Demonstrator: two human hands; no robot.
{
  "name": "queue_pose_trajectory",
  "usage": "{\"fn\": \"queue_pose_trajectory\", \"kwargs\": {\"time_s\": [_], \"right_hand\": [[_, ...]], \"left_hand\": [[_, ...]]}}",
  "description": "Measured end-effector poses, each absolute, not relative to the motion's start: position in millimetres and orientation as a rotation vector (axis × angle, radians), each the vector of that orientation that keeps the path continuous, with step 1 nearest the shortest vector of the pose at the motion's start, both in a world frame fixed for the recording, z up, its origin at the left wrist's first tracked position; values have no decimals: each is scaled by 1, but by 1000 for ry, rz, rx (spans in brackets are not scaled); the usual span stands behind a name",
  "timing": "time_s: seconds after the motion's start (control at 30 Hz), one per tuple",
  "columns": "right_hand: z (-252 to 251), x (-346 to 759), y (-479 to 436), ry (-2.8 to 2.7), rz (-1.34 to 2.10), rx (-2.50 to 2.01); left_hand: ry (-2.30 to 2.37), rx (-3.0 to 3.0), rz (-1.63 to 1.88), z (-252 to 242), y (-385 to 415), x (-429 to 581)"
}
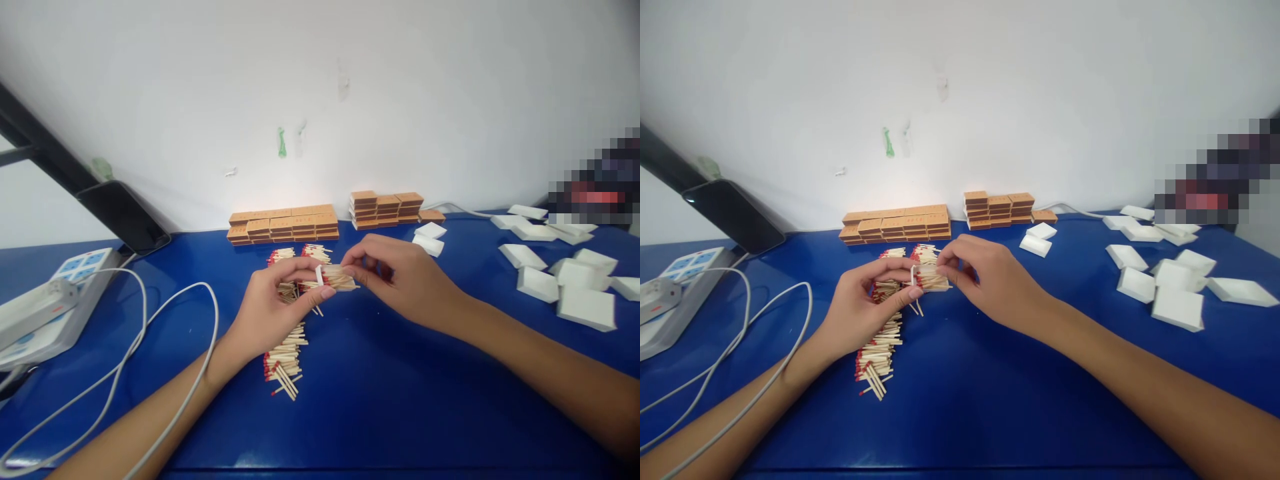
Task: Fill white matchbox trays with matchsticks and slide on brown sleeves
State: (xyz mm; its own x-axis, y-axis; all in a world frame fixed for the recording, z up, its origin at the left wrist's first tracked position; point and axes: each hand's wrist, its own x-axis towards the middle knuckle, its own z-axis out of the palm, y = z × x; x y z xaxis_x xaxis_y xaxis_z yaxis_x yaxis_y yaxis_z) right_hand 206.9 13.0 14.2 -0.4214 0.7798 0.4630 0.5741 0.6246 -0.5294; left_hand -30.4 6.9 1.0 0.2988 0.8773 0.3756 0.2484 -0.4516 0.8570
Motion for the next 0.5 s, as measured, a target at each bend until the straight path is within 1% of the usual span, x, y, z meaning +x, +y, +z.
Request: {"fn": "queue_pose_trajectory", "kwargs": {"time_s": [0.13,0.27,0.4,0.5], "right_hand": [[11,202,12,-2043,516,-1019],[2,198,15,-1959,473,-1065],[-13,198,20,-2233,465,-1158],[-20,199,22,-2365,475,-1191]], "left_hand": [[1023,1903,1196,-1,8,-30],[1175,1886,1379,-2,12,-32],[1246,1895,1507,0,17,-36],[1267,1934,1488,-1,18,-37]]}}
